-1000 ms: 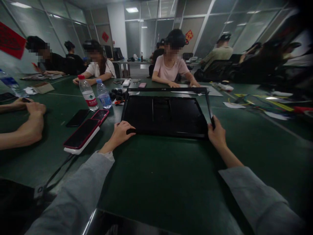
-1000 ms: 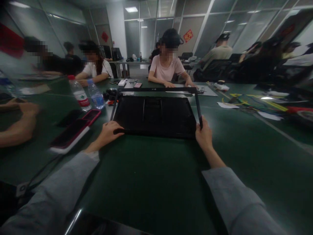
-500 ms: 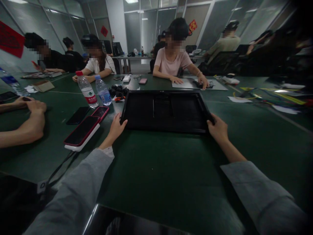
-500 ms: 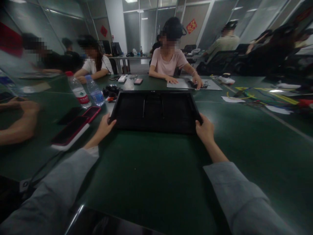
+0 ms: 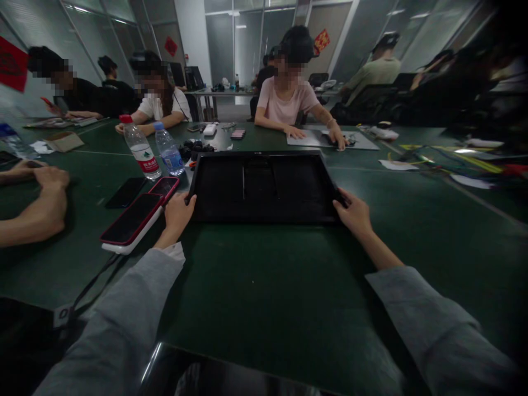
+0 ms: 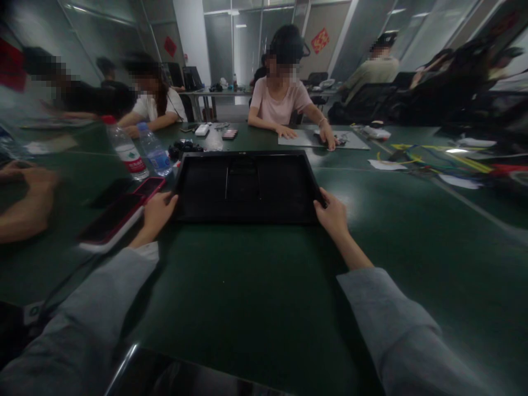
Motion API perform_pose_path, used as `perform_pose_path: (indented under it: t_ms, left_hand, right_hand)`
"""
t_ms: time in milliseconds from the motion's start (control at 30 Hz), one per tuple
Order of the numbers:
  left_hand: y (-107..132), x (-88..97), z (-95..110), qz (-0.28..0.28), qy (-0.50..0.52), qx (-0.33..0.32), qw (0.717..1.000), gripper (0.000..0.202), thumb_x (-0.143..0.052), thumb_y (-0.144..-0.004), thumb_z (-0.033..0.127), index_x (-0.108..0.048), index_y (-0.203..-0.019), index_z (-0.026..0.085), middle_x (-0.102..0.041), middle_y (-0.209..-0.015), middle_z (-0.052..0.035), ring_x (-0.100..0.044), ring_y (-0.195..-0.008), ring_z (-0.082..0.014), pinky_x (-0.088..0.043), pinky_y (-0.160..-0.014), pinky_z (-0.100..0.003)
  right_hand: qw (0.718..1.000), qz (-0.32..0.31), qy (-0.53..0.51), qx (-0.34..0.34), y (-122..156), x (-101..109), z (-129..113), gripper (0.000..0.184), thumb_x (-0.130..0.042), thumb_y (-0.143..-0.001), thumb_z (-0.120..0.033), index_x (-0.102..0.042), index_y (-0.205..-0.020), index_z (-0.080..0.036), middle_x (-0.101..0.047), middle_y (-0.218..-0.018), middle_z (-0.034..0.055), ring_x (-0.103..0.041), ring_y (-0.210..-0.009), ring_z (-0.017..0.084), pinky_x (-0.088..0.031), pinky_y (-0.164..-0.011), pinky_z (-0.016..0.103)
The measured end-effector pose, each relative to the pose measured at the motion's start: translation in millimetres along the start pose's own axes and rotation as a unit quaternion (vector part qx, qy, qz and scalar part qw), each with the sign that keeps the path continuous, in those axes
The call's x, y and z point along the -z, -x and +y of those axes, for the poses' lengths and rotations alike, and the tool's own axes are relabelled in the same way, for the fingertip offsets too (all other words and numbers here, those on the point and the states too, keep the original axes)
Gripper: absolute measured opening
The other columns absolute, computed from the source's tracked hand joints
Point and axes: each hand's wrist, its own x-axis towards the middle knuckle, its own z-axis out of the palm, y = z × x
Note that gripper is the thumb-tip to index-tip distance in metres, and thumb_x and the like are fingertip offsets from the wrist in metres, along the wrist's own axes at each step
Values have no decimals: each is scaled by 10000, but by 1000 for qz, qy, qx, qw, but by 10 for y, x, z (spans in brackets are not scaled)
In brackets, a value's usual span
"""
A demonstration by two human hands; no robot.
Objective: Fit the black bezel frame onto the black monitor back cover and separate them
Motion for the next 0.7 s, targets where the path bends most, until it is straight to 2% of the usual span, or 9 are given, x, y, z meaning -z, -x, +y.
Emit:
perform_pose_path:
  t_ms: [100, 233, 367, 433, 533, 700]
  left_hand:
    - [21, 43, 47, -15, -49, -15, 999, 443, -534, -1033, 448, -759, -1281, 158, -759, -1278, -192, -723, -1158, -357, -543, -1013, -460]
    - [29, 59, 86, -55, -45, -38, 997, 468, -480, -1058, 426, -719, -1327, 126, -764, -1267, -201, -720, -1161, -356, -533, -1013, -448]
    - [22, 46, 85, -61, 1, -5, 998, 465, -476, -1059, 434, -716, -1337, 149, -774, -1261, -181, -720, -1178, -334, -530, -1024, -421]
    - [24, 32, 84, -53, 25, 20, 998, 461, -497, -1050, 453, -730, -1318, 159, -780, -1249, -178, -725, -1177, -336, -534, -1025, -423]
    - [35, 7, 82, -33, 35, 31, 998, 472, -522, -1035, 484, -744, -1291, 155, -782, -1229, -200, -724, -1172, -378, -530, -1032, -479]
    - [48, -1, 68, -23, 60, 32, 997, 480, -528, -1026, 478, -738, -1283, 131, -774, -1219, -226, -717, -1162, -397, -515, -1048, -524]
  right_hand:
    - [1000, 4, -16, -18, -17, -32, 48, 585, -647, -869, -269, -673, -1448, -187, -731, -1382, 128, -699, -1283, 329, -528, -1157, 553]
    - [999, 12, -40, -22, -48, -56, 140, 576, -654, -882, -365, -689, -1426, -179, -738, -1367, 133, -700, -1276, 346, -504, -1173, 582]
    - [992, -9, -120, -38, -66, -56, 162, 571, -630, -914, -469, -685, -1419, -207, -750, -1347, 121, -704, -1274, 333, -541, -1131, 574]
    - [996, 0, -84, -29, -56, -50, 104, 553, -618, -931, -458, -691, -1408, -188, -741, -1358, 144, -699, -1280, 342, -520, -1150, 584]
    - [1000, 14, -9, -24, -30, -37, -30, 515, -583, -961, -373, -685, -1415, -151, -720, -1383, 179, -686, -1297, 346, -490, -1173, 580]
    - [998, 7, 24, -63, -3, 6, -163, 564, -550, -962, -314, -626, -1465, -71, -722, -1315, 229, -706, -1224, 331, -518, -1126, 530]
